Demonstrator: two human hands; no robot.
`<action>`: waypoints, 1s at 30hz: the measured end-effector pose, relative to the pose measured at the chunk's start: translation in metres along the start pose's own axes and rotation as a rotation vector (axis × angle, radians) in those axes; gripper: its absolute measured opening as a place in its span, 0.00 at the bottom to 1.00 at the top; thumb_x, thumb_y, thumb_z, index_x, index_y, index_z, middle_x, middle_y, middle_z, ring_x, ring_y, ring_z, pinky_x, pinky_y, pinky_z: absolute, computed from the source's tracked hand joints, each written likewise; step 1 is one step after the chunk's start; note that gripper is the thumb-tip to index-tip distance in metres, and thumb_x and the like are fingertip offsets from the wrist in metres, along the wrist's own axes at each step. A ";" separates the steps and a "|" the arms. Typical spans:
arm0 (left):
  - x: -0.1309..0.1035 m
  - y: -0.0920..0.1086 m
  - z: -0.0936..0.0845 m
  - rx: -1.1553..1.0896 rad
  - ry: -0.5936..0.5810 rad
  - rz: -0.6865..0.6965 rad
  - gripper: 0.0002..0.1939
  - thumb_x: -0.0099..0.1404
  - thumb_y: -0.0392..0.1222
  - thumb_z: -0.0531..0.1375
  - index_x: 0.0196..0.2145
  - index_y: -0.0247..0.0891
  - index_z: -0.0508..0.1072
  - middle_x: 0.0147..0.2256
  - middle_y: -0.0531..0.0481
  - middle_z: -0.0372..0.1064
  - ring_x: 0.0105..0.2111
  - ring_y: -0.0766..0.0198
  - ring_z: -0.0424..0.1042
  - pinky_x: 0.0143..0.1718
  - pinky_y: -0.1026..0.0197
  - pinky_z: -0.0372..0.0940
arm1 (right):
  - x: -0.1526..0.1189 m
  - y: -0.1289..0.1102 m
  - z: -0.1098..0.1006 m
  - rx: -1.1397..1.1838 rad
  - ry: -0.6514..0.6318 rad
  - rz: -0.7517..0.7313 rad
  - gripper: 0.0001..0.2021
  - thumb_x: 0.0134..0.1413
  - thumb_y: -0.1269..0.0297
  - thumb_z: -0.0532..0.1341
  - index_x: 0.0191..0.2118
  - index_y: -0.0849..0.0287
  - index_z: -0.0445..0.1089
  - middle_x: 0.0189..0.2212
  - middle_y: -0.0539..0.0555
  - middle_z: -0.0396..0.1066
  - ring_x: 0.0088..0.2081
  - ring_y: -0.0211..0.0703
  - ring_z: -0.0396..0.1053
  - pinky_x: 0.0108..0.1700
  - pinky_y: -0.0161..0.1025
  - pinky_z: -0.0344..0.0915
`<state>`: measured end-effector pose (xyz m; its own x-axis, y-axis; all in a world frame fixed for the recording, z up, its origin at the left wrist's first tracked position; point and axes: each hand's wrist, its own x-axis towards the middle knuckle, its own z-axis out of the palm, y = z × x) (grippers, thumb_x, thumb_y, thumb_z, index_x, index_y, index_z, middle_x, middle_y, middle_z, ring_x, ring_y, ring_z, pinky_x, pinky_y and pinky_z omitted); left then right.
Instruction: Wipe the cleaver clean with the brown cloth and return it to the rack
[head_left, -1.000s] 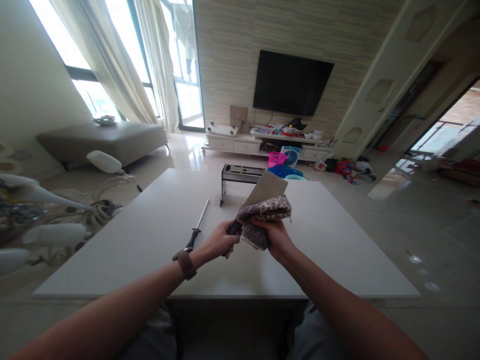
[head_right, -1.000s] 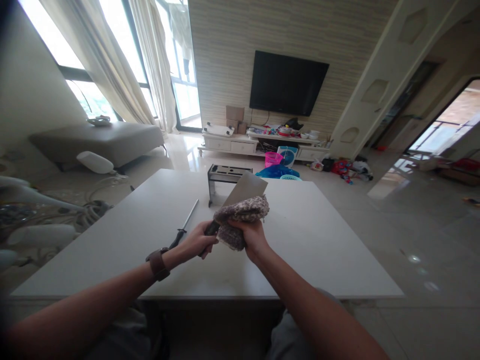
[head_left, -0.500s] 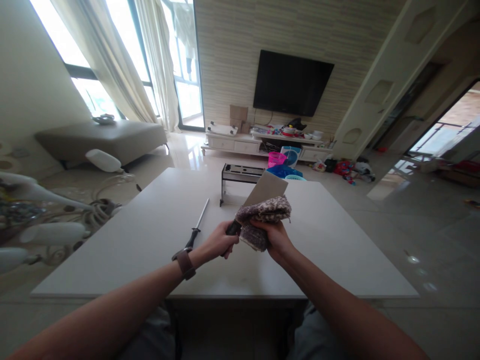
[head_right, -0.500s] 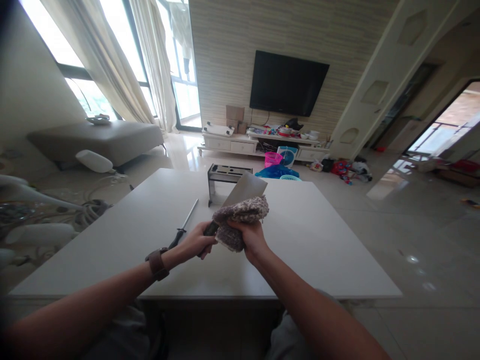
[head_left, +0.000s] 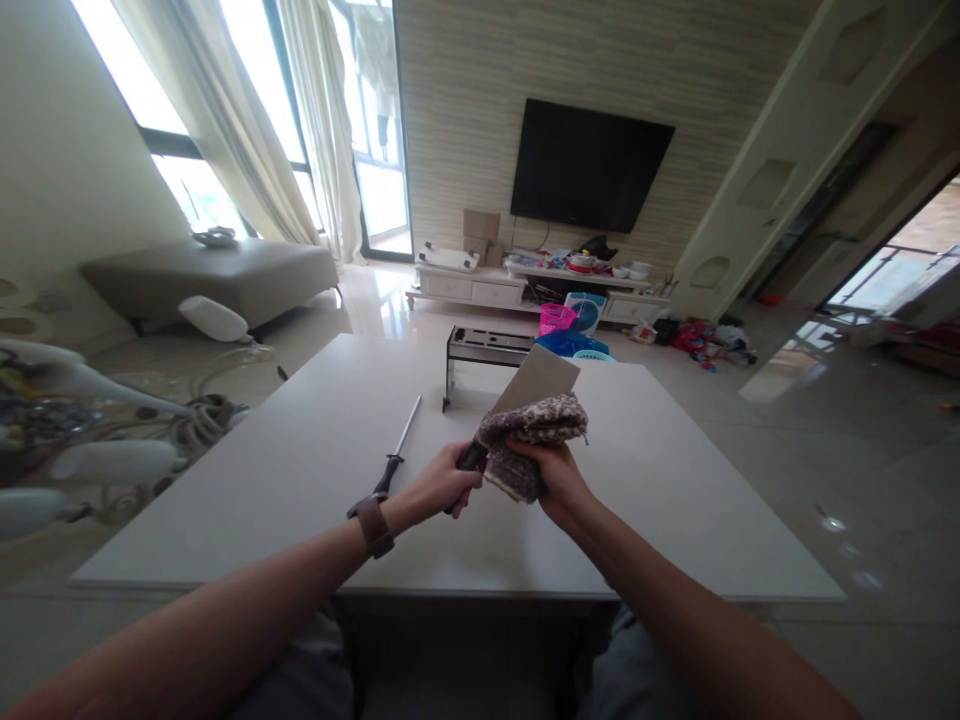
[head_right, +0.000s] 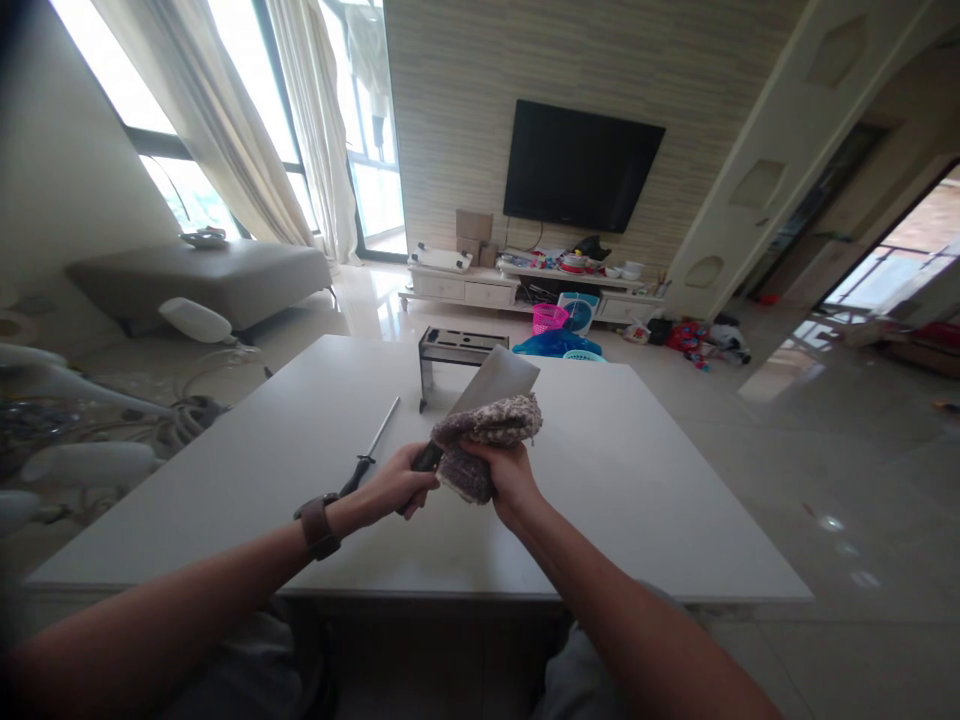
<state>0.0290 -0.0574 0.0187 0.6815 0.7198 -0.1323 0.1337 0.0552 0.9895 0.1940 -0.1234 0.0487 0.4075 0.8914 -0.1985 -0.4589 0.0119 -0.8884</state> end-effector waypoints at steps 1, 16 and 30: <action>-0.001 0.000 0.000 0.000 -0.002 0.001 0.08 0.50 0.34 0.58 0.30 0.39 0.63 0.14 0.59 0.62 0.09 0.67 0.62 0.09 0.69 0.56 | 0.000 0.000 0.000 -0.001 0.000 -0.001 0.19 0.27 0.68 0.78 0.33 0.62 0.80 0.32 0.56 0.82 0.36 0.51 0.78 0.43 0.46 0.72; -0.001 0.000 -0.001 -0.001 -0.013 -0.016 0.08 0.50 0.34 0.59 0.31 0.39 0.64 0.14 0.60 0.61 0.10 0.68 0.61 0.09 0.68 0.58 | -0.003 0.001 0.003 0.008 0.047 -0.009 0.19 0.27 0.68 0.78 0.33 0.63 0.80 0.31 0.56 0.82 0.34 0.51 0.77 0.40 0.46 0.73; -0.003 0.003 0.000 0.023 -0.022 -0.030 0.08 0.50 0.34 0.58 0.31 0.39 0.65 0.14 0.59 0.62 0.10 0.67 0.62 0.09 0.69 0.57 | -0.003 0.006 -0.002 0.006 0.044 0.015 0.19 0.27 0.67 0.78 0.33 0.63 0.80 0.31 0.56 0.82 0.35 0.52 0.78 0.42 0.47 0.73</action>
<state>0.0274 -0.0599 0.0218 0.6925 0.7027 -0.1631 0.1703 0.0605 0.9835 0.1915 -0.1267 0.0434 0.4346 0.8709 -0.2296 -0.4700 0.0019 -0.8826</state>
